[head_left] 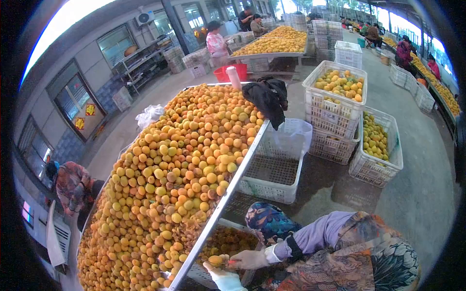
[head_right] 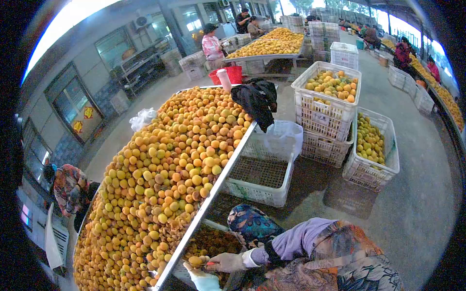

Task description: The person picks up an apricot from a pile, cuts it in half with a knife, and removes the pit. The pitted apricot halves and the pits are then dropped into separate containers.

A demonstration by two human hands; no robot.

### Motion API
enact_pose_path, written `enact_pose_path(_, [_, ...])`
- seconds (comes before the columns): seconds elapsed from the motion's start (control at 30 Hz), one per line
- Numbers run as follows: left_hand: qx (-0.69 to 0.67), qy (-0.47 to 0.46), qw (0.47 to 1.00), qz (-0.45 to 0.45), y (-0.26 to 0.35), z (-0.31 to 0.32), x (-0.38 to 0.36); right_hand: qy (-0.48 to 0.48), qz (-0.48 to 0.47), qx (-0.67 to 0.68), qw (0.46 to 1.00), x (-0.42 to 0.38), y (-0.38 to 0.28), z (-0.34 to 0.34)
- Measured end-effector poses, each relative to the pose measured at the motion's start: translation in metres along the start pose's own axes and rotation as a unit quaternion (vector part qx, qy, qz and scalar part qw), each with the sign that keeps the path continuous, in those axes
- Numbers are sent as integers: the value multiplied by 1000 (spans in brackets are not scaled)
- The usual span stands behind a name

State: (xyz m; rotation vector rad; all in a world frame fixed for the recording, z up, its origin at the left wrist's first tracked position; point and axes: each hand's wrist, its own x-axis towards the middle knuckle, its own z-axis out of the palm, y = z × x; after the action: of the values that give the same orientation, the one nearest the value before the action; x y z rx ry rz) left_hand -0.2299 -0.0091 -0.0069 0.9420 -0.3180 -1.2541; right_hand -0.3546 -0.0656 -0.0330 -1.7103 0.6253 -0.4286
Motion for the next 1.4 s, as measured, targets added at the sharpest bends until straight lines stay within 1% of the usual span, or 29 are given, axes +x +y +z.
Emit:
enact_pose_path(0.07, [-46,4,998,-34,5,5,-4,-16,22,4,1000,1,0,-1])
enact_pose_path(0.13, [-52,27,998,-33,5,6,-4,-31,40,6,999,6,0,-3])
enact_pose_path(0.2, [-59,50,996,-34,5,10,-5,-53,67,187,979,7,-10,-6])
enact_pose_path(0.23, [-20,29,999,2,6,11,-6,-53,67,188,979,5,-14,-10])
enact_pose_path(0.27, [19,9,999,39,7,12,-7,-104,104,250,957,1,-18,-16])
enact_pose_path(0.3, [19,9,999,39,9,13,-9,-155,140,309,928,-4,-29,-22])
enact_pose_path(0.33, [23,-7,999,31,10,13,-11,-154,141,309,928,-7,-35,-24])
enact_pose_path(0.4, [27,-23,999,24,11,11,-12,-175,167,366,899,-10,-41,-25])
enact_pose_path(0.47, [-54,-105,993,3,10,6,-11,-196,164,387,886,-10,-37,-26])
enact_pose_path(0.53, [-66,-111,992,-1,8,4,-11,-219,161,404,873,-7,-33,-27])
enact_pose_path(0.6, [-78,-116,990,-5,3,5,-8,-206,81,289,931,-1,-29,-27])
enact_pose_path(0.63, [-53,-84,994,38,1,6,-5,-213,82,292,929,4,-11,-24])
enact_pose_path(0.67, [-25,-41,995,86,-2,-1,-5,-123,13,226,966,11,17,-15])
enact_pose_path(0.7, [-74,-21,996,41,-6,-22,1,-41,-57,162,984,13,32,2])
enact_pose_path(0.73, [-56,-12,997,51,-4,-26,1,-56,-3,131,990,3,23,-5])
enact_pose_path(0.77, [14,-8,997,79,-3,-31,1,-77,51,99,991,-5,3,-29])
enact_pose_path(0.8, [27,1,996,90,-1,-25,-4,-64,74,141,985,-10,-17,-38])
enact_pose_path(0.83, [131,7,984,123,-2,-24,-6,-3,134,208,969,-12,-30,-42])
enact_pose_path(0.9, [228,43,966,115,3,-9,-13,47,196,197,959,-4,-57,-49])
enact_pose_path(0.97, [339,37,917,205,0,-8,-13,75,129,192,970,9,-48,-41])
enact_pose_path(1.0, [347,46,911,219,-2,-8,-15,83,87,194,974,15,-38,-34])
enact_pose_path(1.07, [353,54,905,232,-4,-6,-15,82,76,196,974,19,-29,-22])
enact_pose_path(1.13, [424,35,871,244,-1,-2,-21,81,63,203,974,21,-25,-12])
enact_pose_path(1.17, [425,37,872,241,0,-1,-22,79,66,205,973,24,-20,-9])
enact_pose_path(1.23, [326,53,930,164,2,1,-23,74,90,200,973,30,-6,-6])
enact_pose_path(1.27, [363,46,915,169,3,1,-23,73,96,235,965,29,-9,-6])
enact_pose_path(1.3, [363,46,916,167,2,-3,-22,74,98,235,964,29,-7,-7])
enact_pose_path(1.37, [176,4,977,117,-7,-16,-16,64,89,286,952,30,-1,-10])
enact_pose_path(1.4, [33,-21,996,78,-10,-20,-12,60,163,329,928,30,0,-10])
